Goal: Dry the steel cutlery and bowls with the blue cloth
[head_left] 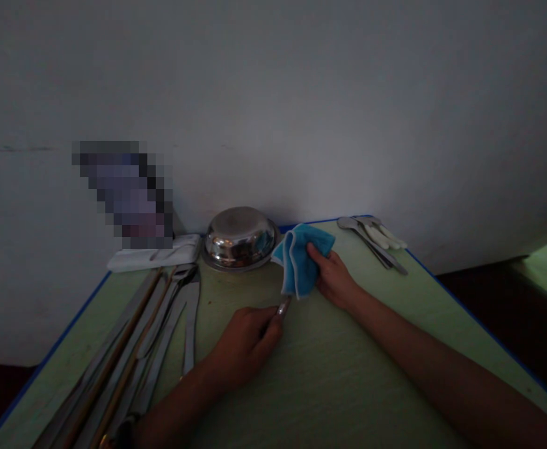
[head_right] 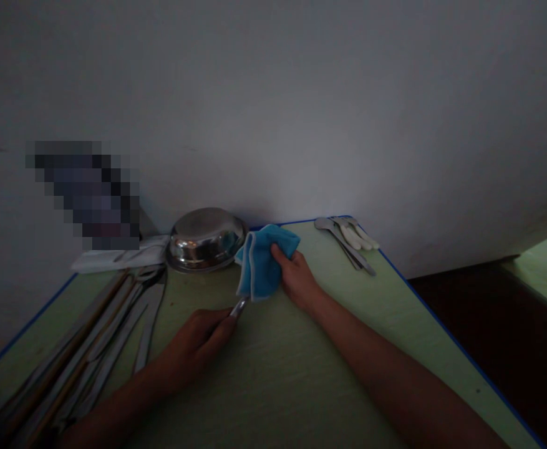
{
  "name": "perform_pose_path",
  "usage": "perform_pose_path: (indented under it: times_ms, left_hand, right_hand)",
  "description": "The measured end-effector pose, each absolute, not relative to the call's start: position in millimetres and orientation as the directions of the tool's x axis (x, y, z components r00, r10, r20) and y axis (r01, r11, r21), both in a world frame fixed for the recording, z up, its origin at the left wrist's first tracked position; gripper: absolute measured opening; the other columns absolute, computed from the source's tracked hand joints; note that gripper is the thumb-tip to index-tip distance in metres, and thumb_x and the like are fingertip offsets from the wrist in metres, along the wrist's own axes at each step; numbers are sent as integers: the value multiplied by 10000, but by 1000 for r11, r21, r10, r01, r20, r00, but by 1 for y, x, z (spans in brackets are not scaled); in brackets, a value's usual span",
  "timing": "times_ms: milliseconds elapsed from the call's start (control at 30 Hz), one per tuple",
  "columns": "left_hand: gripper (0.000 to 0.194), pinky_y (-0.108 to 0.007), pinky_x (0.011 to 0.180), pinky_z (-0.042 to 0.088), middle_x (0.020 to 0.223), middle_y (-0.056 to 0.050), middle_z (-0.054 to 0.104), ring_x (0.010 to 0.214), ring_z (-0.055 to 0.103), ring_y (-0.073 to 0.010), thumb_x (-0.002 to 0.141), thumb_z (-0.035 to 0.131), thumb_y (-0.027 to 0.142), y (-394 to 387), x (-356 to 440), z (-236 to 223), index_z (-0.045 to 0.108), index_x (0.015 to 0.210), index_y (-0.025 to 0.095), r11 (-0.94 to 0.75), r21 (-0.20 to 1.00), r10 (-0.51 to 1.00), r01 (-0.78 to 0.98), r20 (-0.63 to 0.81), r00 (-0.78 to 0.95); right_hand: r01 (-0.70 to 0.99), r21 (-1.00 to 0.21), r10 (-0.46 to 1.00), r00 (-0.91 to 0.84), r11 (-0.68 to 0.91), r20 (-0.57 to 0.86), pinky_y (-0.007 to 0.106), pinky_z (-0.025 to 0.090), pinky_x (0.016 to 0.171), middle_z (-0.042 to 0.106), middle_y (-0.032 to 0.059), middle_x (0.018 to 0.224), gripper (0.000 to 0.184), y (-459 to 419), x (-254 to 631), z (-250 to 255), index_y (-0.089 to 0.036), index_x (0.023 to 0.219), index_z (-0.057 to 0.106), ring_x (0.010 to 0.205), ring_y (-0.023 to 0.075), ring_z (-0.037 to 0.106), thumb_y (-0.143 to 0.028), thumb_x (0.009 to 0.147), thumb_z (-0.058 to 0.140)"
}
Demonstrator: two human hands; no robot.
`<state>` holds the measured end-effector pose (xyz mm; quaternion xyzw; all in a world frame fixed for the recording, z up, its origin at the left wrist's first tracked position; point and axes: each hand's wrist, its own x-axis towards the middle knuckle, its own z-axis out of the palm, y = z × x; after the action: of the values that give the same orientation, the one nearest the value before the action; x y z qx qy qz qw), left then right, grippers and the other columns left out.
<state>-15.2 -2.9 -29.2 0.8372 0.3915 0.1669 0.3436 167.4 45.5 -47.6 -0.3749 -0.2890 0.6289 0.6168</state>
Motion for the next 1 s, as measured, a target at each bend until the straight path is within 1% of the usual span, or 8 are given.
perform_pose_path:
  times_ms: [133,267,400,500,600,733,867,1000]
  left_hand:
    - [352,-224,498,326,558,30,440,510,453,-114,905,280,331,-5,-13,-25,433,627,179,-425,737,787,526,14,617]
    - [325,-229,531,360,626,12,520,564,506,-129,914,287,336,-5,-10,-23,467,694,179,-410,723,803,556,-3,595]
    - [317,-237,559,382,662,-2,569,601,539,-143,915,302,338,-2,-10,-27,501,730,176,-398,700,819,593,-21,574]
    - [323,-245,572,391,664,-9,592,601,551,-150,913,310,338,-1,-10,-31,519,731,172,-390,690,834,610,-16,552]
    - [311,-249,584,395,665,-9,605,598,561,-152,909,331,337,-1,-9,-30,545,764,164,-372,700,845,610,-16,534]
    - [285,-242,608,399,712,-15,627,641,577,-150,897,365,316,-1,-8,-26,570,780,156,-351,733,856,583,-2,518]
    - [309,-221,541,362,592,26,542,541,515,-117,893,368,321,-1,-8,-24,516,669,169,-383,750,837,540,34,546]
    - [315,-215,500,324,540,43,470,500,461,-102,884,375,317,-2,-8,-24,478,624,172,-388,747,834,539,37,550]
  right_hand:
    - [-586,-808,988,68,-71,-136,348,497,837,716,42,833,296,48,167,-50,-188,882,643,918,194,644,-429,710,640]
    - [-567,-815,988,13,-118,-152,348,507,822,717,47,841,275,47,169,-48,-175,863,644,872,197,657,-377,680,681]
    - [-495,-851,984,-110,-174,-137,346,500,827,718,35,836,273,43,171,-45,-171,870,653,799,178,668,-350,668,695]
    - [-398,-901,975,-197,-172,-98,338,484,850,716,40,866,281,41,173,-46,-165,890,660,805,167,664,-345,675,688]
    - [-351,-920,970,-222,-172,-97,327,484,841,712,46,904,301,40,175,-47,-164,913,659,809,163,661,-336,668,695]
    - [-442,-876,978,-162,-191,-132,336,487,837,715,36,850,278,42,172,-46,-175,874,663,826,176,662,-341,654,705]
    - [-582,-796,979,1,-166,-204,352,495,833,714,39,822,266,46,168,-47,-191,839,644,883,194,654,-423,711,636]
    - [-614,-779,969,90,-129,-231,348,495,845,710,39,873,272,47,165,-48,-203,884,620,938,191,637,-431,736,609]
